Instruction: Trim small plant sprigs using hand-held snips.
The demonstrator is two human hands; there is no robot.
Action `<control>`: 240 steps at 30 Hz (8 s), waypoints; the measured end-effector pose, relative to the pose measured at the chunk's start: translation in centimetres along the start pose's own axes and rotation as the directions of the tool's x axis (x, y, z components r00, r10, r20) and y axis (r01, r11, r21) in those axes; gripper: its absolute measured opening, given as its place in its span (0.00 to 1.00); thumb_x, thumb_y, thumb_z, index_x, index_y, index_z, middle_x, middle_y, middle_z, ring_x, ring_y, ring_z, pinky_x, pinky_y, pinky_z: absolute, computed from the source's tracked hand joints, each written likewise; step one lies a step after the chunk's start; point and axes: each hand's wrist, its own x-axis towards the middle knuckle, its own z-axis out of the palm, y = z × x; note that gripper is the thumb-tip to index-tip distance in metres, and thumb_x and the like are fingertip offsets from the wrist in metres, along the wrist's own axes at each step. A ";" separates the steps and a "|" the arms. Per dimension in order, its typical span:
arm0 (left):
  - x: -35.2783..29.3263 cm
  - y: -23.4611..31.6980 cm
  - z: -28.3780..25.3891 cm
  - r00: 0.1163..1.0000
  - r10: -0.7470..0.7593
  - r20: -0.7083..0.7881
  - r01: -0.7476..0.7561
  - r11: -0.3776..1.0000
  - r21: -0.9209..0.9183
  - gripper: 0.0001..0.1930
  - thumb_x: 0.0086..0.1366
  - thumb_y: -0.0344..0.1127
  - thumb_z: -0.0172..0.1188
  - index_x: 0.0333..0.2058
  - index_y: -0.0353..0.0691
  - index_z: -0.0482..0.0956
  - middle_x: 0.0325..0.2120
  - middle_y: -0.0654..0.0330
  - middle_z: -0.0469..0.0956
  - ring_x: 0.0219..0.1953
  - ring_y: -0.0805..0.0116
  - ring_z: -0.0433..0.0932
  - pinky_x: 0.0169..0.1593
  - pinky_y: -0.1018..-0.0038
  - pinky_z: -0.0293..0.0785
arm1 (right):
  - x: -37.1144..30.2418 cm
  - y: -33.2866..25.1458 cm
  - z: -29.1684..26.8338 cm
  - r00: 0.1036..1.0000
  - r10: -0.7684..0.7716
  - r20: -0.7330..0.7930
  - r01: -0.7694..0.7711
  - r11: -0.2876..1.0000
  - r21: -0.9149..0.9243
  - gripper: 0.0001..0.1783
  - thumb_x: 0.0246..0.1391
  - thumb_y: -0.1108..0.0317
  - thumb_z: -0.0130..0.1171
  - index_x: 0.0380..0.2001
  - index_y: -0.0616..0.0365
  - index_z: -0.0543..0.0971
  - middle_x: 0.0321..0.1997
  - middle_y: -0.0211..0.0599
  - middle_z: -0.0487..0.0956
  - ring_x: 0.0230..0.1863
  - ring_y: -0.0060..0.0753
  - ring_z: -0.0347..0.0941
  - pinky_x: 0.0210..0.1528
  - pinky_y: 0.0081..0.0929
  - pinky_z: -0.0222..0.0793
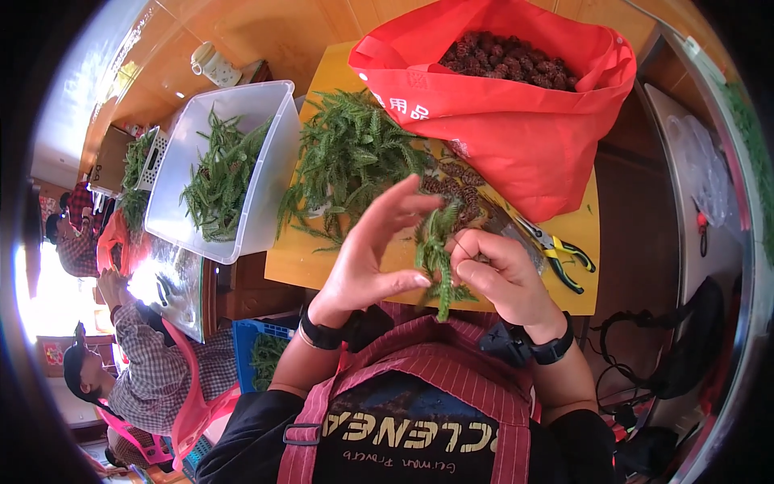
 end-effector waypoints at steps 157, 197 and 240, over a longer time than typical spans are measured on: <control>-0.1 1.2 1.7 0.977 0.113 -0.178 -0.128 0.989 -0.070 0.09 0.44 0.18 0.66 0.27 0.35 0.80 0.30 0.54 0.79 0.35 0.68 0.78 0.41 0.74 0.73 | 1.6 -3.3 0.1 0.962 -0.268 -0.045 0.231 0.896 -0.379 0.09 0.42 0.74 0.65 0.24 0.60 0.73 0.32 0.38 0.75 0.40 0.35 0.72 0.44 0.28 0.67; 0.6 0.2 0.8 0.975 -0.219 -0.048 0.189 0.916 -0.354 0.09 0.45 0.17 0.65 0.26 0.35 0.77 0.32 0.53 0.78 0.33 0.71 0.77 0.35 0.78 0.75 | -2.2 -1.4 -6.0 0.978 -0.150 -0.142 0.036 0.801 -0.597 0.22 0.38 0.74 0.64 0.41 0.60 0.72 0.43 0.40 0.72 0.46 0.38 0.68 0.49 0.27 0.61; 1.0 -1.0 0.2 0.918 -0.190 0.347 0.393 0.548 -0.739 0.14 0.41 0.26 0.70 0.24 0.35 0.72 0.22 0.54 0.73 0.25 0.65 0.73 0.24 0.75 0.66 | -1.7 -5.4 -6.5 0.978 -0.069 0.195 0.189 0.682 -0.707 0.18 0.24 0.76 0.64 0.13 0.58 0.62 0.24 0.43 0.76 0.42 0.45 0.76 0.36 0.30 0.70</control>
